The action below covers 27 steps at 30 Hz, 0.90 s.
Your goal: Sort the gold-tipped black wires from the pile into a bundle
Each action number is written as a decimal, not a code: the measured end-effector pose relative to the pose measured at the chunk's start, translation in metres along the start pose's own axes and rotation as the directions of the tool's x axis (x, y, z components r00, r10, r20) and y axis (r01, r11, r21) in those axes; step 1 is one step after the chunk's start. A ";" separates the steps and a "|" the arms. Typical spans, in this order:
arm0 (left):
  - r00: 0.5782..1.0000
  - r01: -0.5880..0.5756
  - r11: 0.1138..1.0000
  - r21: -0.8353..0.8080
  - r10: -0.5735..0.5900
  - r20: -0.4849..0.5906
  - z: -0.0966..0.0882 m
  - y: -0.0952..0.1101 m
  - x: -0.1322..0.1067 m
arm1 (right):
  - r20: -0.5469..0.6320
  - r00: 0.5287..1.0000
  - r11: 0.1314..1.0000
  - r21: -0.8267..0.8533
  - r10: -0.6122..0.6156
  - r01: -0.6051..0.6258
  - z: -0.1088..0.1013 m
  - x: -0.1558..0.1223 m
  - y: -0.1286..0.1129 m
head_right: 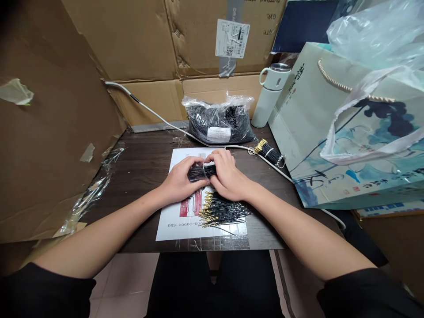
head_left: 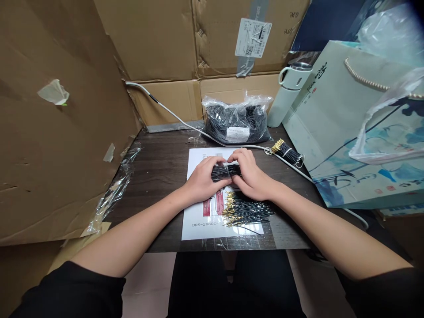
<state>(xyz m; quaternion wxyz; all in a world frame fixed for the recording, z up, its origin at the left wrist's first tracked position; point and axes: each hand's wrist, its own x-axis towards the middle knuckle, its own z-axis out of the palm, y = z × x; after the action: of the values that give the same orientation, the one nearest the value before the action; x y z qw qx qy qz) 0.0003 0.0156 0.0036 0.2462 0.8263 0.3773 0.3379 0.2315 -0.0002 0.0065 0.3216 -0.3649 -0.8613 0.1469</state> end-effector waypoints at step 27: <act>0.990 0.041 0.998 0.037 -0.035 -0.136 -0.002 -0.002 0.000 | 0.052 0.966 0.917 0.304 0.255 -0.259 0.012 -0.011 0.011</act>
<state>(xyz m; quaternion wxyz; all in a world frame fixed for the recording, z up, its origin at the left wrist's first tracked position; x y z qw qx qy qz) -0.0019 0.0165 0.0035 0.2100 0.7990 0.4154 0.3807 0.2355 -0.0003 -0.0125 0.3474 -0.4193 -0.7743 0.3223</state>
